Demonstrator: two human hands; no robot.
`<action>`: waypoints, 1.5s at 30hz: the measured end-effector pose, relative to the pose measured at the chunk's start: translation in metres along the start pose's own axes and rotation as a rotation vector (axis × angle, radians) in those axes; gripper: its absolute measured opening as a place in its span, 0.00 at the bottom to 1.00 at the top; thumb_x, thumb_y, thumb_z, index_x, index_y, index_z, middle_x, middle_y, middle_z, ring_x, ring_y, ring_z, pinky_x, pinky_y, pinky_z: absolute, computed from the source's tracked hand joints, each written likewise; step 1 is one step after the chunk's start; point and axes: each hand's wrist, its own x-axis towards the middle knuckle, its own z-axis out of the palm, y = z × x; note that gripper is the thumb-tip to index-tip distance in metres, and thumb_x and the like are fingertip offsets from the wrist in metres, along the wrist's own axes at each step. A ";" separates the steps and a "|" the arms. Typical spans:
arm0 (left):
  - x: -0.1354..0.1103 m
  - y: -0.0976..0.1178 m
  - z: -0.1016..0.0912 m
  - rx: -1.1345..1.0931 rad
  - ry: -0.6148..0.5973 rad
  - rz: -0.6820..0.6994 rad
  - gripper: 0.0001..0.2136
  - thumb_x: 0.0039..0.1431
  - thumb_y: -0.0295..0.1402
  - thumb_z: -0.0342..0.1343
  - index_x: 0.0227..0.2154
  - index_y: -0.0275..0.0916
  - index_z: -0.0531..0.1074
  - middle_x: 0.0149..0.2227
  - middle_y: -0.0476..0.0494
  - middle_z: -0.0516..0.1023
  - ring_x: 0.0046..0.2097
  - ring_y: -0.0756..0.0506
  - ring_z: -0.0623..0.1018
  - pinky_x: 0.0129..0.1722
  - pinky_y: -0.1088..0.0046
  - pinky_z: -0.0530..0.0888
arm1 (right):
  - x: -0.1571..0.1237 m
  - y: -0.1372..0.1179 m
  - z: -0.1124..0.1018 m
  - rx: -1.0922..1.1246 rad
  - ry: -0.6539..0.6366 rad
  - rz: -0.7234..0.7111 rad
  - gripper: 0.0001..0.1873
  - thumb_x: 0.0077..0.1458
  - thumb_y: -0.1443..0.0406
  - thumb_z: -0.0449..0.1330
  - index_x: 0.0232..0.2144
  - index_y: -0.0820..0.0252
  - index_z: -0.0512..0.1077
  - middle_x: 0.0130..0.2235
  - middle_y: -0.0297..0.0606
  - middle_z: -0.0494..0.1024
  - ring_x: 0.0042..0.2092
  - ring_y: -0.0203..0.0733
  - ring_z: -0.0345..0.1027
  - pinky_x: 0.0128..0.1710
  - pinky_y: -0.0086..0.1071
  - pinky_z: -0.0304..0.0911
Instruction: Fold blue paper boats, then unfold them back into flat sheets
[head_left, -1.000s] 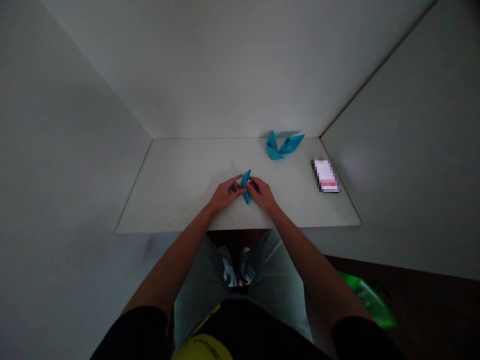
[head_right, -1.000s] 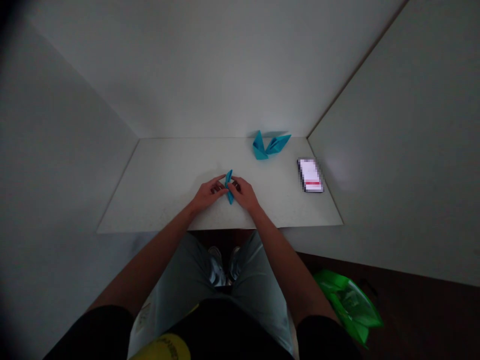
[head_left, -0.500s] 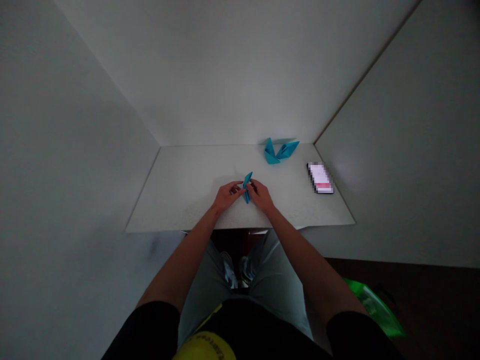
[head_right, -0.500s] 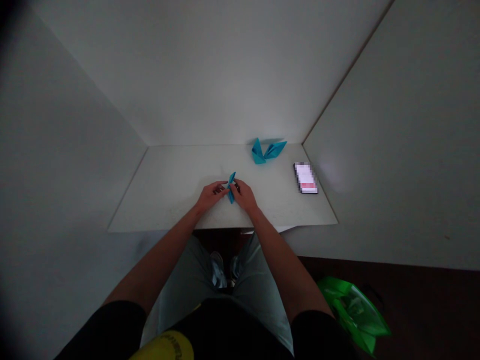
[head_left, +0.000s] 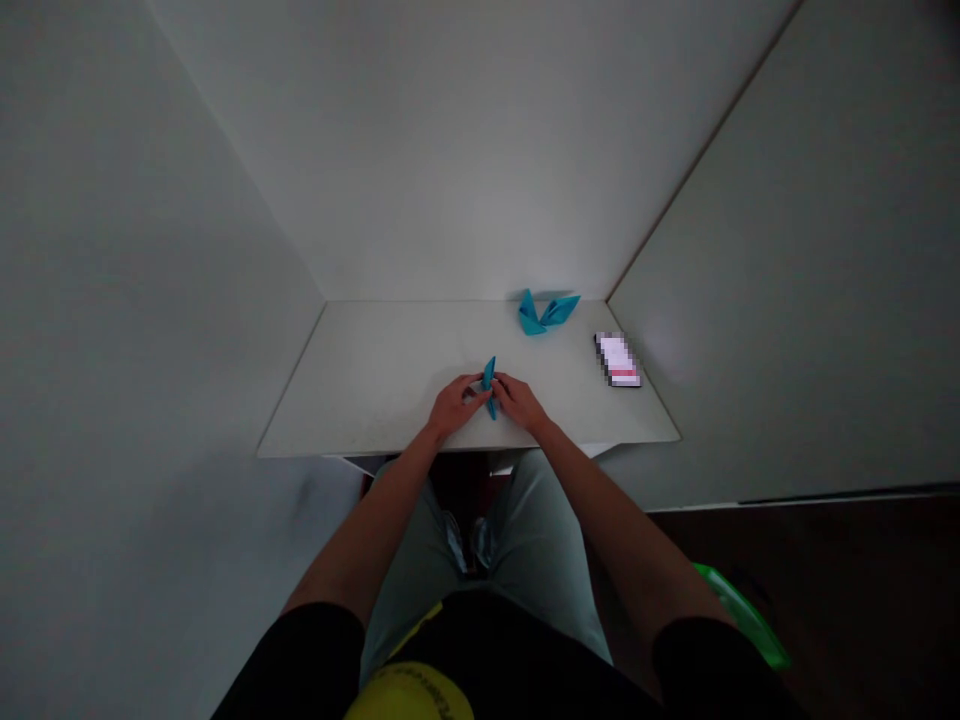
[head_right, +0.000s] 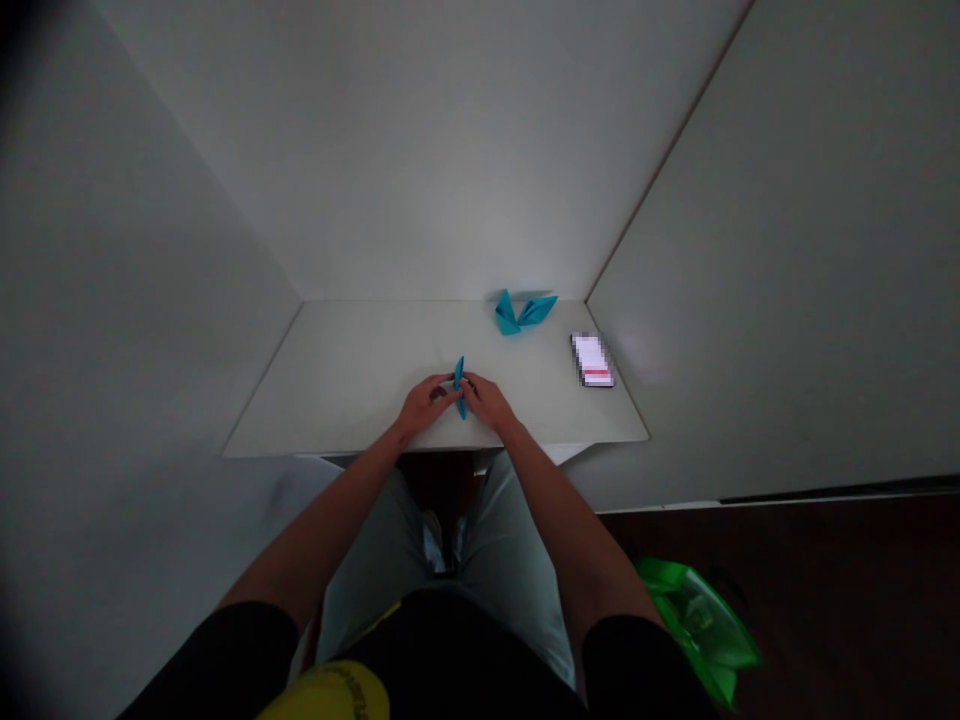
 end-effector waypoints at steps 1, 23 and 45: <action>-0.003 0.002 0.000 0.000 0.001 -0.002 0.21 0.67 0.43 0.64 0.60 0.42 0.77 0.55 0.41 0.82 0.43 0.46 0.84 0.47 0.67 0.80 | -0.002 -0.001 0.000 -0.003 -0.002 -0.001 0.23 0.74 0.51 0.52 0.56 0.57 0.77 0.35 0.36 0.82 0.33 0.41 0.74 0.38 0.33 0.70; -0.022 0.007 -0.003 0.022 0.082 -0.030 0.15 0.70 0.29 0.54 0.52 0.44 0.82 0.51 0.43 0.83 0.42 0.46 0.81 0.51 0.67 0.77 | -0.033 0.004 0.003 0.326 0.221 0.271 0.24 0.60 0.48 0.56 0.46 0.57 0.77 0.21 0.29 0.71 0.24 0.40 0.68 0.29 0.33 0.67; -0.009 -0.005 -0.006 -0.434 0.151 -0.213 0.14 0.59 0.45 0.66 0.39 0.39 0.84 0.42 0.40 0.88 0.46 0.40 0.84 0.52 0.61 0.77 | -0.026 0.008 0.003 0.520 0.344 0.228 0.26 0.49 0.41 0.70 0.34 0.54 0.73 0.29 0.30 0.75 0.28 0.37 0.66 0.29 0.33 0.65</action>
